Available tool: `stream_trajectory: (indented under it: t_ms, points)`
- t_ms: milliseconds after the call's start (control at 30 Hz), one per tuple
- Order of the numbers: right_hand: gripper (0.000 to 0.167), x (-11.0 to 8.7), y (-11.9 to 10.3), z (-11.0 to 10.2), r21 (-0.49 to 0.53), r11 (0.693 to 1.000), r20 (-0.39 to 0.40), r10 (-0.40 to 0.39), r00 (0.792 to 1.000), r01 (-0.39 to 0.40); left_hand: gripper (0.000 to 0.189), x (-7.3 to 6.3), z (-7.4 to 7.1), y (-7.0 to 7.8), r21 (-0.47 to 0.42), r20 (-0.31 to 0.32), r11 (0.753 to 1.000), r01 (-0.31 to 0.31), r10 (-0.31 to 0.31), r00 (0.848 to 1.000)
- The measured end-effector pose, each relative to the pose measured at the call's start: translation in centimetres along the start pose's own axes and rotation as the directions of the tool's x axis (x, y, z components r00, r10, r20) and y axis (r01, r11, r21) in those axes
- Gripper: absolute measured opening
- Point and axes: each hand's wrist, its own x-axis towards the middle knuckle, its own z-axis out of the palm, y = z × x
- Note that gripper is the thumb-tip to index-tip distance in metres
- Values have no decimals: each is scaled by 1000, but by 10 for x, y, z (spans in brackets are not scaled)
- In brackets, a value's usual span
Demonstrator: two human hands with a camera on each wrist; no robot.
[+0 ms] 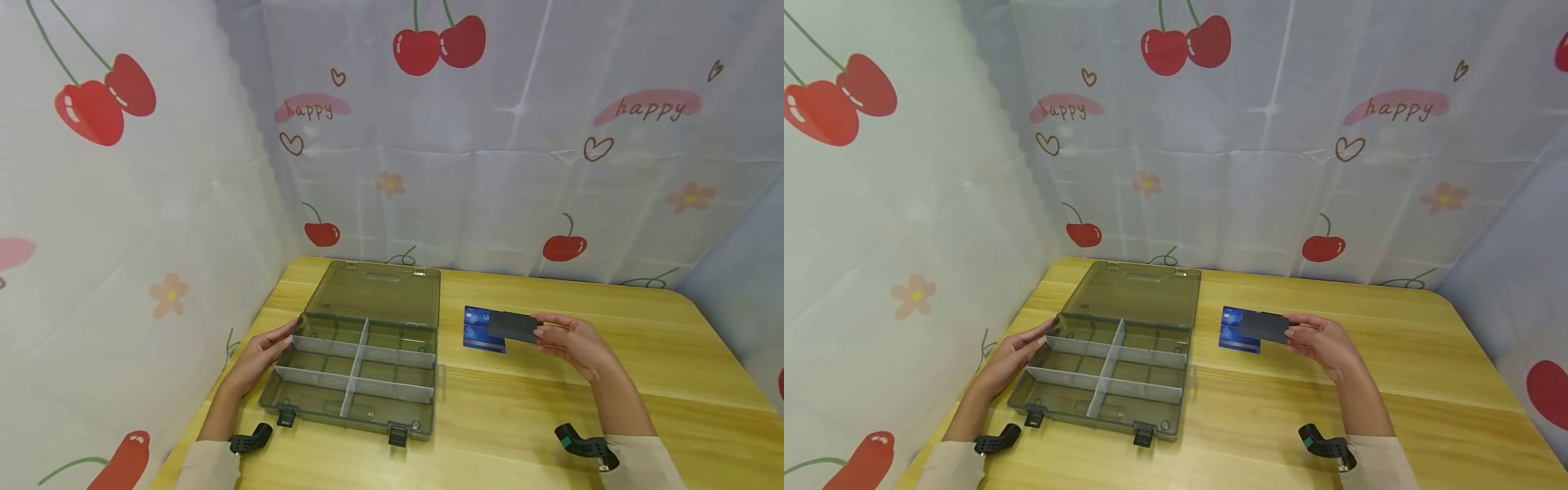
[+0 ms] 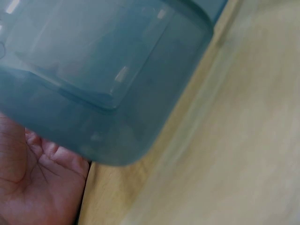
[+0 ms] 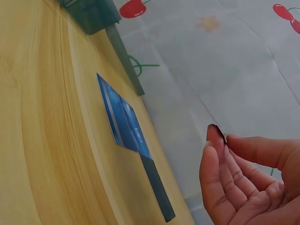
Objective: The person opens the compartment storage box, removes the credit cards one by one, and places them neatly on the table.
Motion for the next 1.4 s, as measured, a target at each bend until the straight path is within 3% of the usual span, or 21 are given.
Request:
stream_trajectory:
  t_ms: [667, 900, 1400]
  points:
    - [28, -2, 8, -32, -130, 991, 27, 19, 999, -16, 53, -2, -1, 2, 8, 4, 1000, 14, -14, 1000]
    - [47, -2, 13, -38, -198, 979, 14, 46, 999, -42, 53, -1, -1, 2, -21, 20, 1000, -1, 1, 1000]
    - [46, -2, 16, -43, -198, 975, -17, 100, 995, -101, 54, 2, -2, 0, -25, 24, 1000, 5, -5, 1000]
